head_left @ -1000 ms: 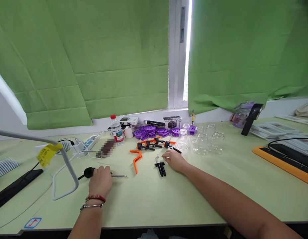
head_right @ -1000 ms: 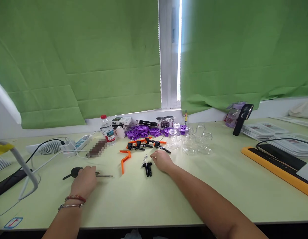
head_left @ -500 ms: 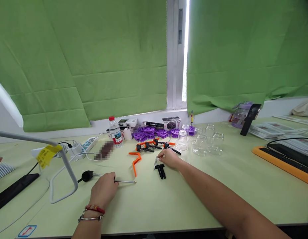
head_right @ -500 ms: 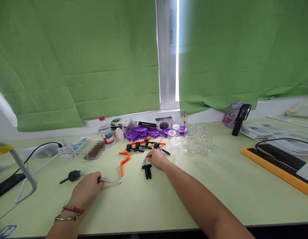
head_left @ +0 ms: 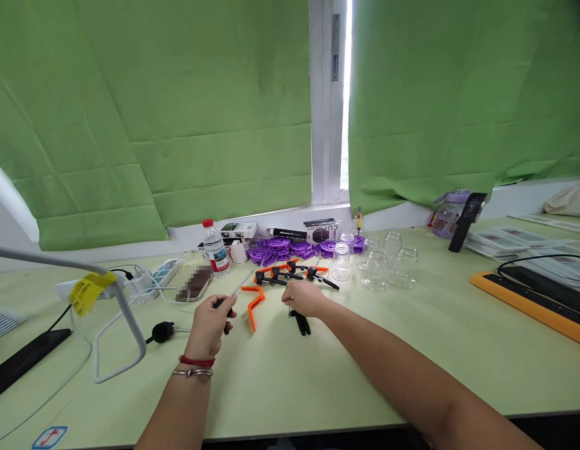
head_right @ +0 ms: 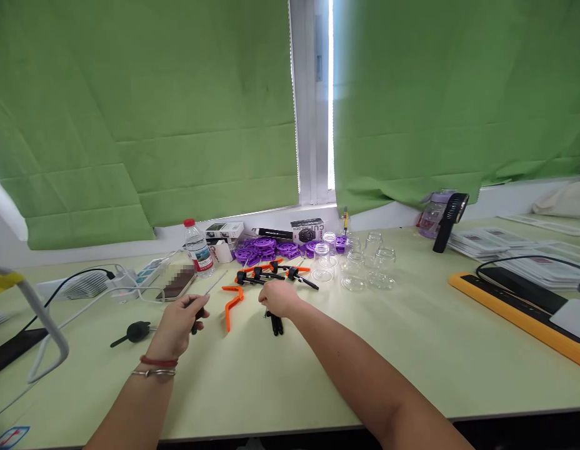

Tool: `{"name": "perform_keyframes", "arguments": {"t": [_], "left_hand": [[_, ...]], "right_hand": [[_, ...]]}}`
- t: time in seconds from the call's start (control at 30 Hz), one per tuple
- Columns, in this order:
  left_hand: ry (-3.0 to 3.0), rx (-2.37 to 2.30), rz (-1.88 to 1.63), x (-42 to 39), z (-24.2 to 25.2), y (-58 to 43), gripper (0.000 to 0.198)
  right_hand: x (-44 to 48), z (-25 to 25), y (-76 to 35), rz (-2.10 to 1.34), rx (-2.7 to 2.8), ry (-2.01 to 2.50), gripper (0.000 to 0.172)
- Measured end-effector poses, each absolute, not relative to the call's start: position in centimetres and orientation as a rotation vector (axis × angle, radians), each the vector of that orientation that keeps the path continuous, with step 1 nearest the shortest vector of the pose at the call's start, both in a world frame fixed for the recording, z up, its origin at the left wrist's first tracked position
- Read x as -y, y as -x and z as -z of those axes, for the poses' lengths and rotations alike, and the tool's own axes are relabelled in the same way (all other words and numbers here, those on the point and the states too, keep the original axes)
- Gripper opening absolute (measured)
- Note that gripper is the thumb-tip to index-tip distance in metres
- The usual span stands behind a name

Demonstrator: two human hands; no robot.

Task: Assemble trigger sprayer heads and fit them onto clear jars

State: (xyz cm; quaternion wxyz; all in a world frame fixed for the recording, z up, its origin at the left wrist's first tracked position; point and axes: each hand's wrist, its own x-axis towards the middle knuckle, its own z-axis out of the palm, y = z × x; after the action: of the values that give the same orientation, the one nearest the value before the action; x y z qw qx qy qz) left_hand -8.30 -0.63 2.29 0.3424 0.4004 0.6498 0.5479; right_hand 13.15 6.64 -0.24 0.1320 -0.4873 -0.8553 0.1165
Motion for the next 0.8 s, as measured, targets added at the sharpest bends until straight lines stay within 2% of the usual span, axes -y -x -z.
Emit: {"name": "perform_keyframes", "arguments": {"t": [0.13,0.23,0.3,0.47,0.6,0.8], "left_hand": [[-0.929,-1.608,-1.540,-1.0,-1.8,7.6,0.042],[-0.919,-1.533,-1.588,-1.5,-0.8,7.4,0.040],[-0.918,-1.465,-1.606,-1.6,-0.1,7.5,0.036],[-0.950,-1.372,-1.612,-1.7,1.1,8.5,0.029],[-0.957,-1.323,-1.613,-1.7,1.3,9.1,0.038],[-1.097,-1.223,-1.476,-1.1,1.1,8.0,0.044]], "right_hand": [[-4.6,0.0,-9.5,-0.352,2.555,1.343,0.032],[-3.1,0.3,-6.7,-0.439,2.480,1.434,0.040],[-2.4,0.6,-5.4,-0.562,2.364,1.503,0.035],[-2.8,1.4,-5.2,-0.777,2.147,1.526,0.006],[-4.0,1.1,-8.4,-1.085,1.878,1.426,0.022],[-4.4,0.5,-15.0,-1.537,1.428,1.099,0.036]]}}
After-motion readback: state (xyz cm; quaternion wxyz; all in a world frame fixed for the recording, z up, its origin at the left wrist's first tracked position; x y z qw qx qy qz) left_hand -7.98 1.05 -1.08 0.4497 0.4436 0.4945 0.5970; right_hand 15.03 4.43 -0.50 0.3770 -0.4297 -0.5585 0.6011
